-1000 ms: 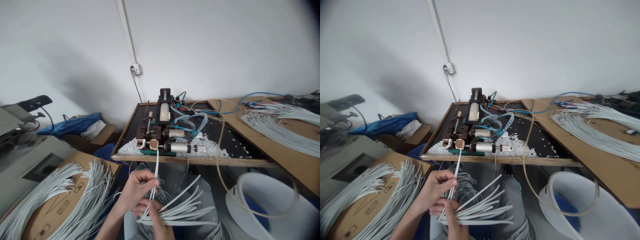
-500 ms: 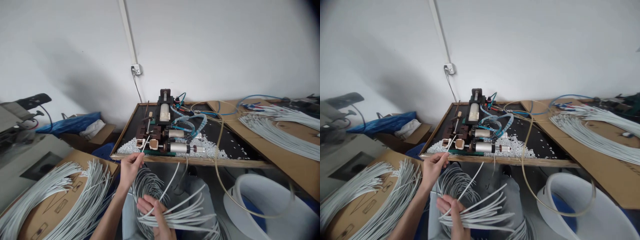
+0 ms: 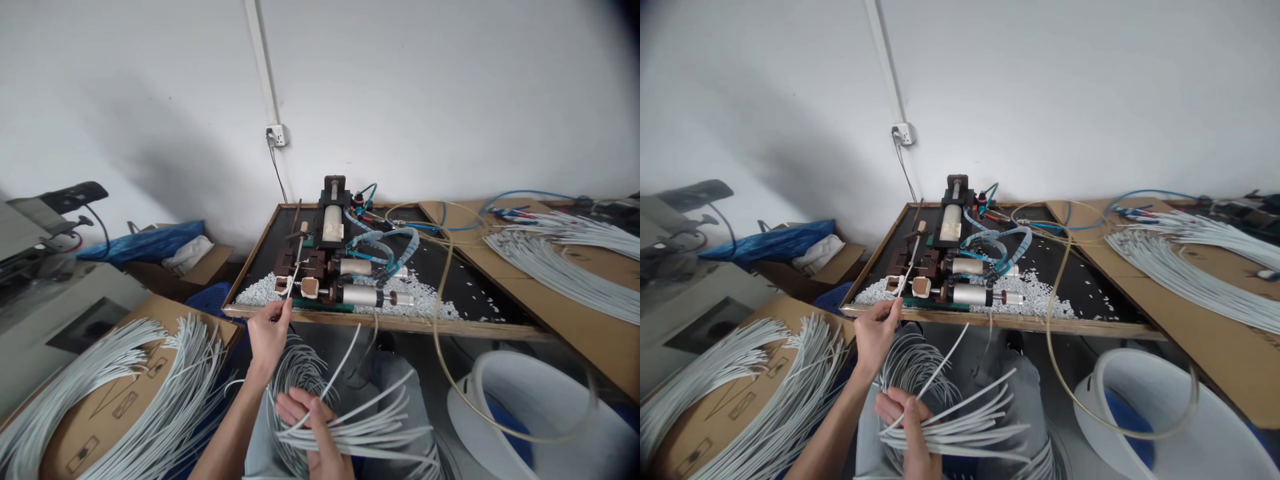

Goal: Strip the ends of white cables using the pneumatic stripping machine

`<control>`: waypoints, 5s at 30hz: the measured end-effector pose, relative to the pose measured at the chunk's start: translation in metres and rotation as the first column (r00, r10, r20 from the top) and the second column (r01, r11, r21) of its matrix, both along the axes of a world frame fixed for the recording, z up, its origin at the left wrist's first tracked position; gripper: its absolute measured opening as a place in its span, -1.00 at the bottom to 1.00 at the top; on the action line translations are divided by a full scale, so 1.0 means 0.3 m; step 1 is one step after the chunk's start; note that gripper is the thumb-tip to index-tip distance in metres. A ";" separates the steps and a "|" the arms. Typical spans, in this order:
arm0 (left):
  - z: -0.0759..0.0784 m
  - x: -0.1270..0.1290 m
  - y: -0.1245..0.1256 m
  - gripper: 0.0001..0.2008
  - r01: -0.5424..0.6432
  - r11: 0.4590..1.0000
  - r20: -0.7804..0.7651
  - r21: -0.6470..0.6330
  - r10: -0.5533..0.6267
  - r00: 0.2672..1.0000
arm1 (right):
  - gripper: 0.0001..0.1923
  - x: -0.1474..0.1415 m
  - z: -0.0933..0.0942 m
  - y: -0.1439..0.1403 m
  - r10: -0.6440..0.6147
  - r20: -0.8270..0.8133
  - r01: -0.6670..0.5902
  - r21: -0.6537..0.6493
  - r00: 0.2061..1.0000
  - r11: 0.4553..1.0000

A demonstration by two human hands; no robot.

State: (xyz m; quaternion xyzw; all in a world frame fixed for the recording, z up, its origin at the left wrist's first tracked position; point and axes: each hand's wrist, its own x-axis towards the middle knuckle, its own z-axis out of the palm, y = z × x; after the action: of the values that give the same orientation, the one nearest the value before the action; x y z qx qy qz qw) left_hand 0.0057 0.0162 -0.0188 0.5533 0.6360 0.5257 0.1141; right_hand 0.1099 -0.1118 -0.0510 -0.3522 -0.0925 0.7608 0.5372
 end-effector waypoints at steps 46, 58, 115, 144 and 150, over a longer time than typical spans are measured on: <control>0.074 -0.026 -0.170 -0.71 0.381 0.774 -0.507 0.506 -0.090 0.857 | -0.47 0.005 -0.021 -0.010 -0.013 0.337 -0.063 0.214 0.942 0.975; 0.081 -0.031 -0.226 -0.76 0.371 0.796 -0.433 0.479 -0.153 0.888 | -0.53 0.006 -0.015 -0.018 -0.033 0.280 -0.038 0.243 0.959 0.969; 0.067 -0.101 -0.508 -0.77 0.409 0.906 -0.134 -0.109 -0.422 0.897 | -0.90 0.087 0.148 -0.014 0.211 0.356 -0.285 0.168 0.910 0.944; 0.129 -0.100 -0.490 -0.83 0.535 0.844 0.065 -0.045 -0.532 0.844 | -0.78 0.075 0.169 -0.010 0.334 0.349 -0.407 0.161 0.876 0.899; 0.124 -0.098 -0.489 -0.84 0.533 0.846 0.071 -0.030 -0.530 0.845 | -0.77 0.071 0.159 -0.011 0.337 0.312 -0.401 0.171 0.888 0.900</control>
State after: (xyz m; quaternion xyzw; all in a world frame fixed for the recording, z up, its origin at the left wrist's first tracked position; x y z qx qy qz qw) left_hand -0.0238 -0.1305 0.0182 0.6888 0.4669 0.4742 0.2875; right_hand 0.1313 -0.1151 -0.0033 -0.3651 -0.3194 0.7772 0.4008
